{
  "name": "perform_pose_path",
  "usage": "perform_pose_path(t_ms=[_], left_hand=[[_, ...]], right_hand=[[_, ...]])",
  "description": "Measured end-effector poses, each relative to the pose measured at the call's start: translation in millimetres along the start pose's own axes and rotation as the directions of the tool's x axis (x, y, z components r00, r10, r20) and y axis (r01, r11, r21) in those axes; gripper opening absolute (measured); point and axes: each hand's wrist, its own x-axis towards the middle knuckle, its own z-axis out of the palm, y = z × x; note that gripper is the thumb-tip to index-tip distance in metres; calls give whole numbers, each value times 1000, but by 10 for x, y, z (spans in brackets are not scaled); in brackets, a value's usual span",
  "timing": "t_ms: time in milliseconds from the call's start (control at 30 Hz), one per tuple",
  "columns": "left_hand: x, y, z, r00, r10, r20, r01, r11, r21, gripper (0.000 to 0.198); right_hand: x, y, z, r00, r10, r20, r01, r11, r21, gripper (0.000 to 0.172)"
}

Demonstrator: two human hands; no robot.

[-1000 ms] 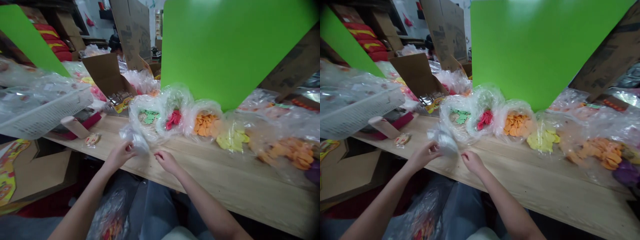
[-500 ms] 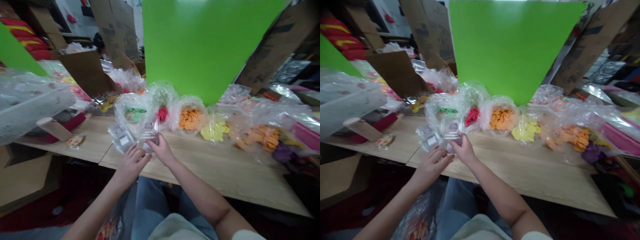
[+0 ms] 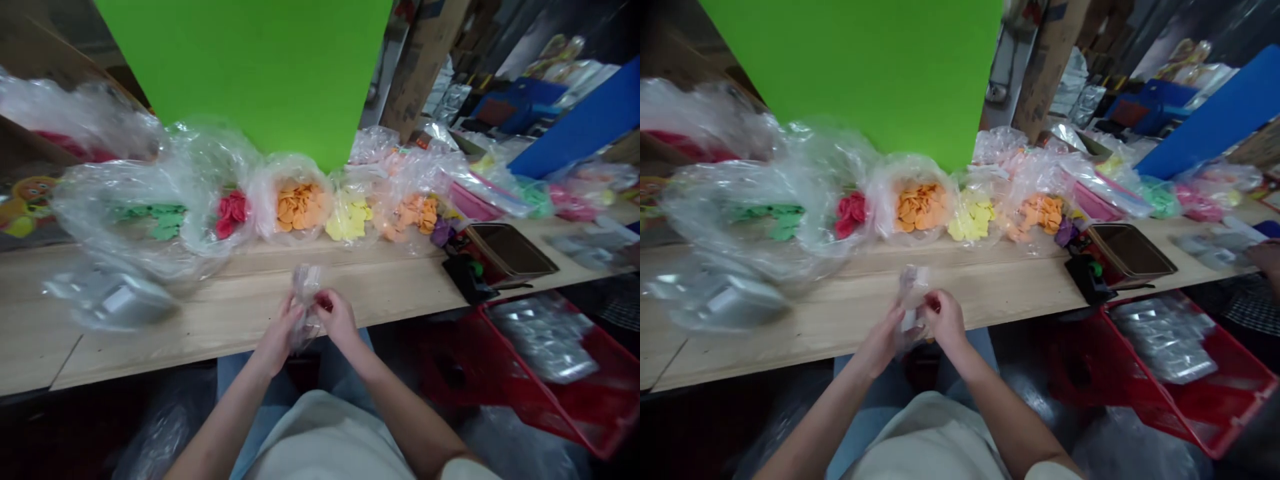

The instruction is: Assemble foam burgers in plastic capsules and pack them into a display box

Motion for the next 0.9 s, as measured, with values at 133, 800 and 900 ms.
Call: perform_pose_path(t_ms=[133,800,900], left_hand=[[144,-89,147,993,-39,-113,38,999,-10,42],[976,-550,1187,957,-283,68,278,958,74,43],[1030,-579,1165,966,-248,-68,257,937,237,38]], right_hand=[[70,289,-263,994,56,-97,-52,998,47,19],[406,906,-1421,980,42,-196,-61,994,-88,15],[414,1026,-1721,980,29,-199,-92,945,-313,18]])
